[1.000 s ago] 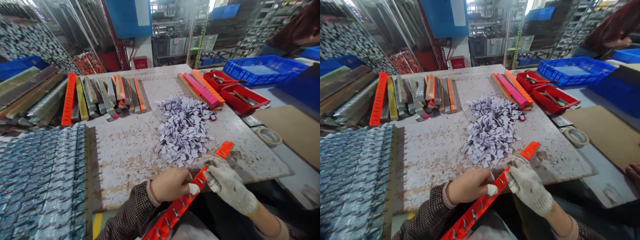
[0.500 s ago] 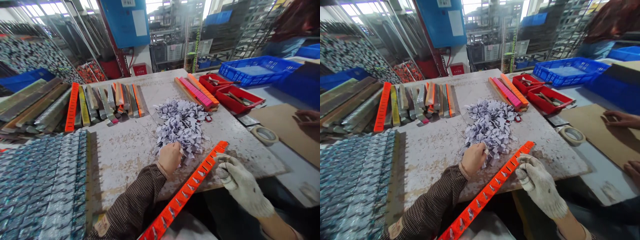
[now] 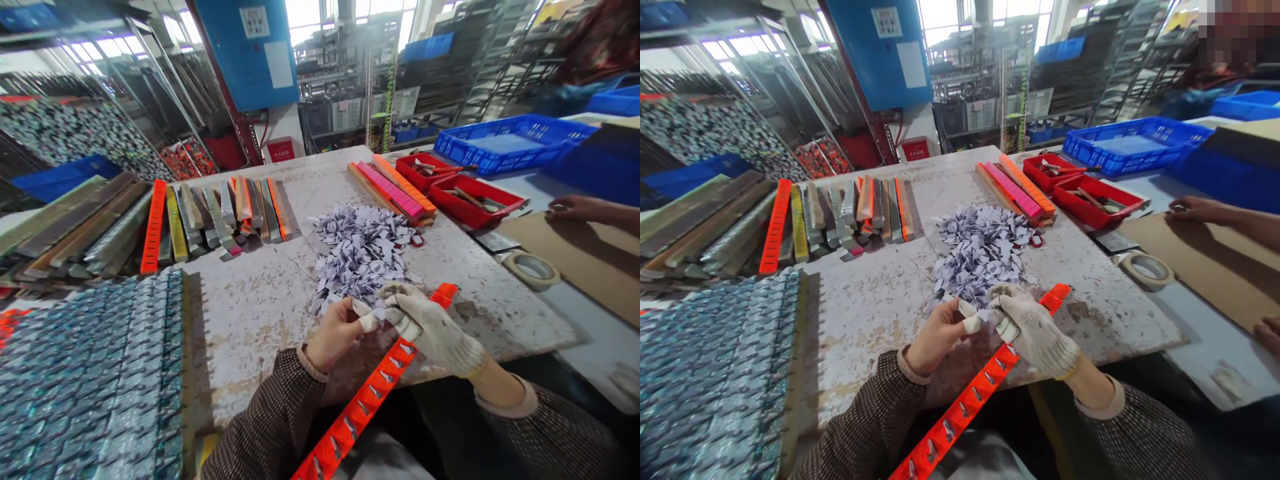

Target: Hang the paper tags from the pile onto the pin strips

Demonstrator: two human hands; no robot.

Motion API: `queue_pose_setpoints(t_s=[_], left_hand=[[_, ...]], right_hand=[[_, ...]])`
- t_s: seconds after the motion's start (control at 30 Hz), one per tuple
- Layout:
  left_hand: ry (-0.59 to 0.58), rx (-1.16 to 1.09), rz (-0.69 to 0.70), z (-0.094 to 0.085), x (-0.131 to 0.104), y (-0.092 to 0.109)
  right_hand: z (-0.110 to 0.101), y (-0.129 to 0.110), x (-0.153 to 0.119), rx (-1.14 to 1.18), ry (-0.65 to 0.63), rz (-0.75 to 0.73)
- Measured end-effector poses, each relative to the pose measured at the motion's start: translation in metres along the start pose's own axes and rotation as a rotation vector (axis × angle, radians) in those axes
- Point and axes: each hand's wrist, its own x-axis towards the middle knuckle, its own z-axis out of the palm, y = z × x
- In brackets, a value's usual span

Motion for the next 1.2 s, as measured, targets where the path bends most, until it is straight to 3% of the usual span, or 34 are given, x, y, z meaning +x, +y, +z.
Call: queue_pose_setpoints(t_s=[0.13,0.27,0.47,0.73,0.93,1.2], left_hand=[[-0.129,-0.036,0.045,0.008,-0.007,0.001],[-0.16,0.371,0.008,0.006,-0.02,-0.003],[-0.333,0.566,-0.037,0.003,-0.041,0.0],[-0.347,0.646,-0.015,0.002,-0.046,-0.004],[-0.351,0.641,-0.005,0.002,-0.045,-0.003],[-0.349,0.682,-0.007,0.002,-0.043,-0.007]], right_hand=[[-0.019,0.0,-0.014,0.033,0.019,0.034],[-0.038,0.014,-0.041,-0.153,0.074,0.014],[-0.034,0.014,-0.061,-0.363,0.001,-0.066],[-0.042,0.024,-0.047,-0.398,-0.16,-0.1],[-0.037,0.022,-0.05,-0.228,-0.165,-0.081],[-0.041,0.016,-0.045,-0.378,-0.222,-0.096]])
